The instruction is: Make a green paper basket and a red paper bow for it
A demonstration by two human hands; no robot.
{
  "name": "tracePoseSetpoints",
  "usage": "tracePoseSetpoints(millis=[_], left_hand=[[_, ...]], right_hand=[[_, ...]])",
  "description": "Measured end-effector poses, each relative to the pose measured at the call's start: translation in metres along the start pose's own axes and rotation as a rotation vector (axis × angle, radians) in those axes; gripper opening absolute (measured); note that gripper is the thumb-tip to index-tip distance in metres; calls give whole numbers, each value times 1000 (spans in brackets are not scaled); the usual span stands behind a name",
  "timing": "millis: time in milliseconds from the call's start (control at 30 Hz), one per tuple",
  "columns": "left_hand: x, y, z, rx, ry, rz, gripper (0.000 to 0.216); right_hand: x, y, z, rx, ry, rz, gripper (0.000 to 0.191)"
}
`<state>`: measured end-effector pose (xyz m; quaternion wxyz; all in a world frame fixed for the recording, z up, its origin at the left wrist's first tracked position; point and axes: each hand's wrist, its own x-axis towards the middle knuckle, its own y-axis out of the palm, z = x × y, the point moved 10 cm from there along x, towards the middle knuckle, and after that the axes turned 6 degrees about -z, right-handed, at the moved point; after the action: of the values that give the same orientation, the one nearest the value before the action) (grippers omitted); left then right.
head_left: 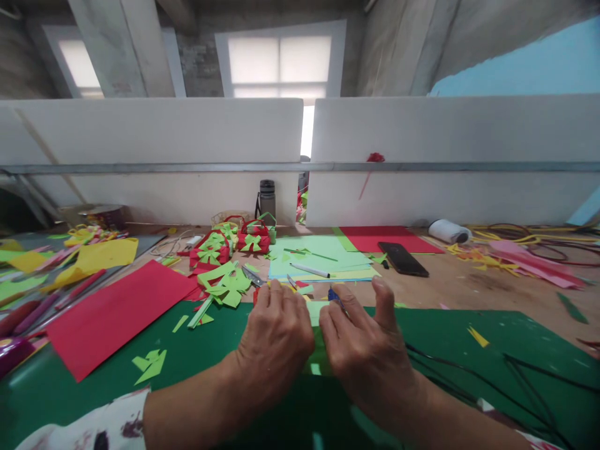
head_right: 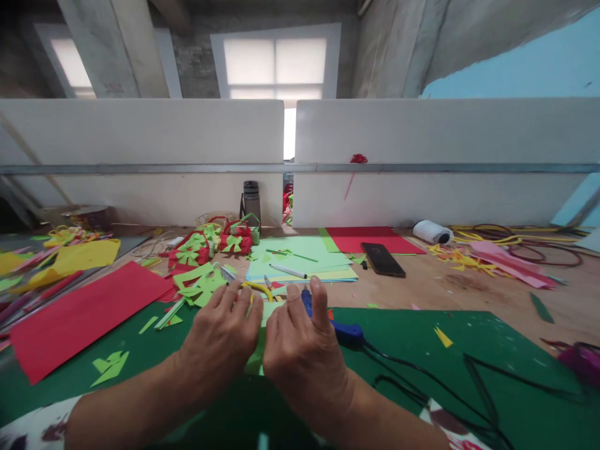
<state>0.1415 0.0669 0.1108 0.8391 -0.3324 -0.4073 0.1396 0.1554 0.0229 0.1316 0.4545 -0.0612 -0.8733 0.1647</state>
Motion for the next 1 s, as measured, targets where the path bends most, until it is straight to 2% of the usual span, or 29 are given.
tracePoseSetpoints(millis=[100, 200, 333, 433, 533, 667, 800, 900, 1000], left_hand=[[3, -9, -11, -116, 95, -122, 19], [4, -2, -7, -249, 118, -96, 16], [1, 10, 18, -429, 16, -72, 19], [-2, 17, 37, -636, -83, -69, 23], [-2, 18, 43, -905, -85, -62, 29], [0, 18, 43, -1146, -63, -36, 37], [0, 30, 35, -1259, -66, 64, 37], [-2, 41, 27, -1332, -67, 150, 34], [-4, 44, 20, -1351, -23, 183, 30]], right_hand=[[0, -1, 1, 17, 3, -27, 35], [2, -5, -9, 106, 38, -43, 33], [7, -14, -32, 315, 88, -50, 19], [8, -13, -54, 500, 179, -34, 28], [4, 2, -70, 666, 309, 27, 28], [-4, 24, -74, 756, 415, 170, 18], [-7, 31, -73, 855, 479, 238, 18], [-6, 32, -69, 958, 464, 277, 18], [-4, 31, -63, 994, 393, 316, 24]])
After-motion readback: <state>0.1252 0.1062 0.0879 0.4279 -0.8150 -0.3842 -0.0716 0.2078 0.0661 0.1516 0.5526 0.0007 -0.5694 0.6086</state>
